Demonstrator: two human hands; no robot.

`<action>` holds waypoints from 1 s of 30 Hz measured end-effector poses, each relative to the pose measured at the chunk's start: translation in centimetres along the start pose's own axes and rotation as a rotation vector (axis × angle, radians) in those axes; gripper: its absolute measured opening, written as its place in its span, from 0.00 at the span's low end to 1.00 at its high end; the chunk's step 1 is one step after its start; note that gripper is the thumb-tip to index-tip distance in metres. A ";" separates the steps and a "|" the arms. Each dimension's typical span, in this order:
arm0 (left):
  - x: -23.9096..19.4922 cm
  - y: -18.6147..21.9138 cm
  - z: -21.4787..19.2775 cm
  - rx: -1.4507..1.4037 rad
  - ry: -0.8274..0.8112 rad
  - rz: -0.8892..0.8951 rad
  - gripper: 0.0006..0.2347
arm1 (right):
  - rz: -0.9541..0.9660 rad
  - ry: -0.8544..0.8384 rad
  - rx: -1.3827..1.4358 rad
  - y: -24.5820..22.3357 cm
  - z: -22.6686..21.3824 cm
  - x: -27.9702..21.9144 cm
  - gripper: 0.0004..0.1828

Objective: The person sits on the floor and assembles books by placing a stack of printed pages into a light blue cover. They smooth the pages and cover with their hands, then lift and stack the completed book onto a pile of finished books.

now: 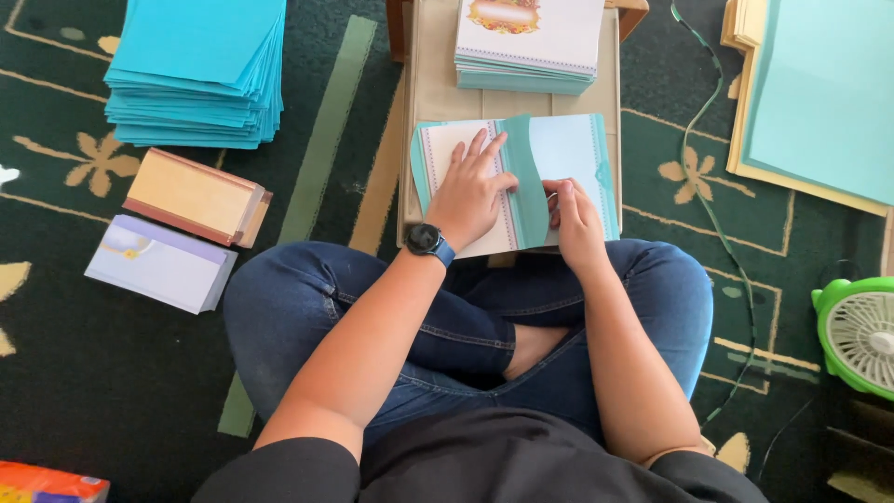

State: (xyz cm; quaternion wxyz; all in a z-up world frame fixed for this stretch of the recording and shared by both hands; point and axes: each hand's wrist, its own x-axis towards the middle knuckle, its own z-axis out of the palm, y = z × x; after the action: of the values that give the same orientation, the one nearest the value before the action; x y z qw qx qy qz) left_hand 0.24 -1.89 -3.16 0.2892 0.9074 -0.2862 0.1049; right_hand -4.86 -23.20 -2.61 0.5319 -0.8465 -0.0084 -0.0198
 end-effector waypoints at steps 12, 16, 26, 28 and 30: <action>-0.2 0.8 -2.3 -0.124 0.128 0.016 0.12 | -0.340 -0.321 -0.160 -6.2 0.3 -1.5 0.20; 0.0 0.6 -1.2 0.135 0.068 -0.130 0.26 | -0.313 -0.190 -0.247 -2.8 1.3 -1.1 0.09; 0.2 0.1 0.6 0.265 -0.023 -0.334 0.24 | -0.212 -0.331 -0.812 -5.9 3.4 1.8 0.30; 0.1 0.1 1.0 0.264 -0.051 -0.340 0.24 | -0.198 -0.370 -0.839 -5.4 4.0 3.8 0.32; 0.2 0.1 0.9 0.268 -0.070 -0.338 0.26 | -0.154 -0.379 -0.989 -4.9 4.8 6.1 0.34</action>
State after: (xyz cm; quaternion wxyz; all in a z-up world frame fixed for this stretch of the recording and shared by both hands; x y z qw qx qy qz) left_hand 0.38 -2.62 -3.74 0.1692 0.9760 -0.1232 0.0604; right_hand 1.21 -16.82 0.02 0.0557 -0.9818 -0.1563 0.0929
